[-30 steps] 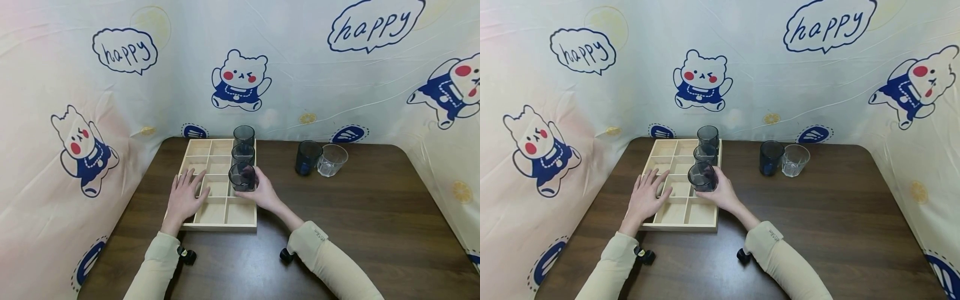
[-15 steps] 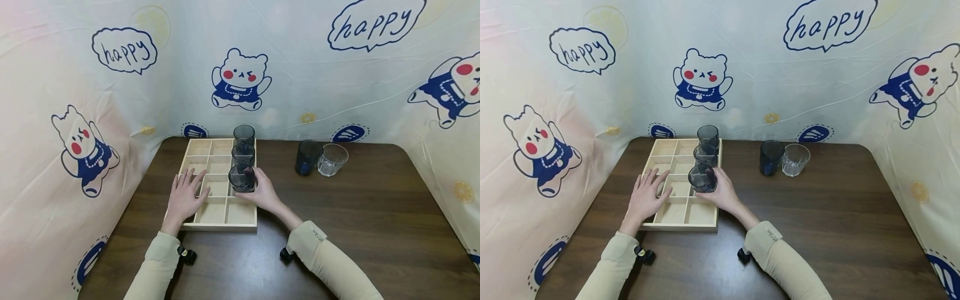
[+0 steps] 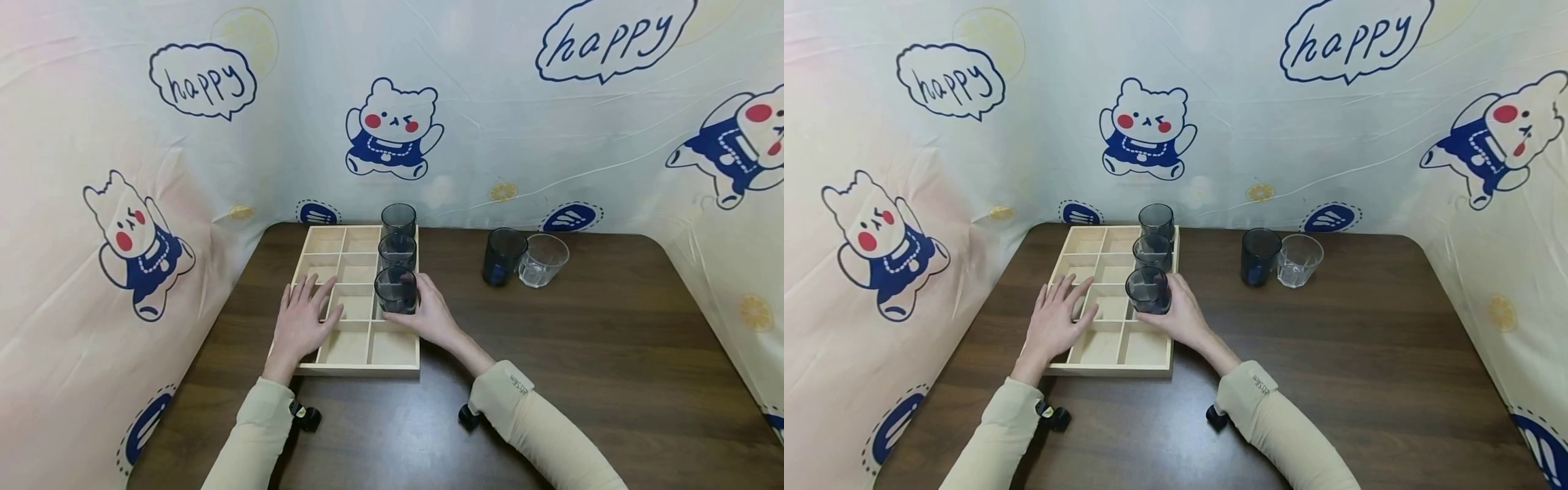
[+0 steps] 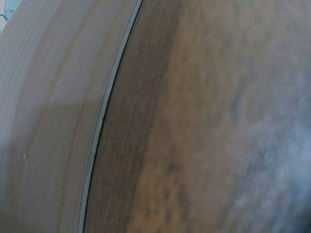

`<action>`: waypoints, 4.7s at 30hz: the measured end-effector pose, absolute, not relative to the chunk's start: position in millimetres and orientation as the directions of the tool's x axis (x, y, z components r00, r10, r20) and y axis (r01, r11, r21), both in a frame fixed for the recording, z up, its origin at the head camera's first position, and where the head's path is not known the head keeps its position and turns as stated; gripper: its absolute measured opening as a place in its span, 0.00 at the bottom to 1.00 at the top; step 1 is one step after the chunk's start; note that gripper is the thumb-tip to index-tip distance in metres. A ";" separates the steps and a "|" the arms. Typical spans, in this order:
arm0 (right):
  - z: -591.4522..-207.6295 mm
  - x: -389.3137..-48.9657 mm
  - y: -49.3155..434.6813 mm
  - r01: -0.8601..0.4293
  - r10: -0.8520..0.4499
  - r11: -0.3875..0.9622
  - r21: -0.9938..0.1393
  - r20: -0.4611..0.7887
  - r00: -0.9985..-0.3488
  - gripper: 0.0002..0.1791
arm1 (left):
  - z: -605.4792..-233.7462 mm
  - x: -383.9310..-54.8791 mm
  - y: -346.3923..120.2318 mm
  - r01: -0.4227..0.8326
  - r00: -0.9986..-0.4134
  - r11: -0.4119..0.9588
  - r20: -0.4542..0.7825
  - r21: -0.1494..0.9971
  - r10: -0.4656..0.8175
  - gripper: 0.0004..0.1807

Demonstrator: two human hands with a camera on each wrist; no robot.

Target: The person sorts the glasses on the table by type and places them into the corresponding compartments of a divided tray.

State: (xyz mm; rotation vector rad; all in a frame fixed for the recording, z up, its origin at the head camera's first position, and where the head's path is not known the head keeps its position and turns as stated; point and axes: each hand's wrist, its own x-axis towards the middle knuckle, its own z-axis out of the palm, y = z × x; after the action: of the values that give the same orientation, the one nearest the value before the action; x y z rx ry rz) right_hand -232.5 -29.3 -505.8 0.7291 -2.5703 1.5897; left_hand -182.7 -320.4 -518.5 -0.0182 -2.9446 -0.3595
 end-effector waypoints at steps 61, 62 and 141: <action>-471.4 -257.5 101.6 -0.625 -0.448 0.702 -0.342 0.470 -0.761 0.51 | -518.2 -182.8 -320.4 0.030 -0.986 0.970 0.167 0.242 -0.012 0.38; -471.1 -260.4 104.1 -0.624 -0.445 0.704 -0.340 0.475 -0.760 0.51 | -518.0 -182.8 -320.4 0.030 -0.986 0.970 0.167 0.241 -0.011 0.38; -443.7 -317.7 153.9 -0.293 -0.260 0.570 -0.768 0.170 -0.951 0.44 | -517.0 -182.5 -321.0 0.023 -0.987 0.969 0.161 0.246 -0.017 0.38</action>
State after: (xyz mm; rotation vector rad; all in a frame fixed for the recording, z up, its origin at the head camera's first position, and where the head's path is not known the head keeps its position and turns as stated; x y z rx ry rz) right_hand -317.7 153.9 -443.7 0.4846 -2.7498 1.3555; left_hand -182.5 -321.0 -517.0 -0.0046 -2.9556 -0.3718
